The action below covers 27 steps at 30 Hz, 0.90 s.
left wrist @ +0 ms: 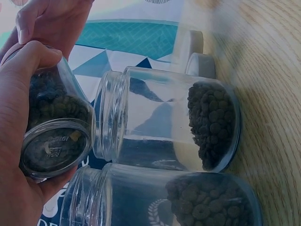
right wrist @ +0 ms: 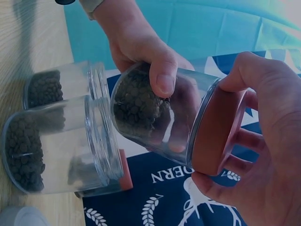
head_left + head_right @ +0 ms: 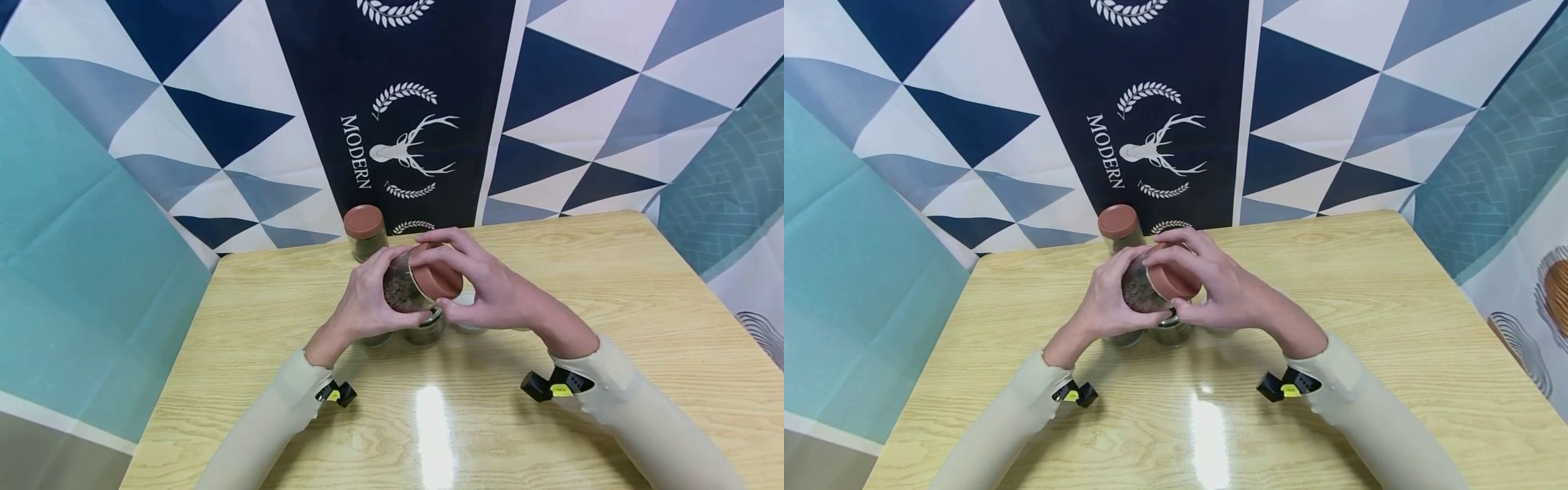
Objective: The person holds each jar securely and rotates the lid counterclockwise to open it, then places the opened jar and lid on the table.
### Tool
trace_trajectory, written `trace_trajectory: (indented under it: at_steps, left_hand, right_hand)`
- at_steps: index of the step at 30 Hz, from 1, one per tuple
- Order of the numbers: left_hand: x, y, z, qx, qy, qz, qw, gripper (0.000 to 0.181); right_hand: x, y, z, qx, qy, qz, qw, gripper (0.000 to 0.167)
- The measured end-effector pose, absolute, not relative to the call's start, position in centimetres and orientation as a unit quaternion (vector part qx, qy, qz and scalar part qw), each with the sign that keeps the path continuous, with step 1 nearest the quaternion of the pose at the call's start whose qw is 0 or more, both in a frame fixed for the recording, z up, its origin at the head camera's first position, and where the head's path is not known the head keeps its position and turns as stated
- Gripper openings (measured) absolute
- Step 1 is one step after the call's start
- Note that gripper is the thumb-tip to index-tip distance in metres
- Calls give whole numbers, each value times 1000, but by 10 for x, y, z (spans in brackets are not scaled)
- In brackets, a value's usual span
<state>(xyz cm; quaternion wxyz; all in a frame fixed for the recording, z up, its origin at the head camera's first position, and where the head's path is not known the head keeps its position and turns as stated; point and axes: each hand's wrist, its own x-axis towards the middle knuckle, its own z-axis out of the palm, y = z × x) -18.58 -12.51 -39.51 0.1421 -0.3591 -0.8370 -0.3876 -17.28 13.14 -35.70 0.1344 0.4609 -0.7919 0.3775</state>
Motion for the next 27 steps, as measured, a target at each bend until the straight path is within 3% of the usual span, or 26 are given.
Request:
trace_trajectory:
  at_steps: [7,13,21,27]
  left_hand:
    - [-186,-125,-395,-360,-836,-388,146,98]
    - [-186,-126,-394,-360,-836,-387,145,97]
    - [-186,-127,-394,-354,-837,-393,137,96]
    - [-185,-128,-395,-354,-839,-390,135,97]
  right_hand:
    - [-172,132,-356,458,-794,379,127,64]
    - [-170,132,-352,403,-820,390,117,74]
    - [-167,129,-346,324,-848,416,62,64]
    - [-167,127,-347,317,-850,418,58,60]
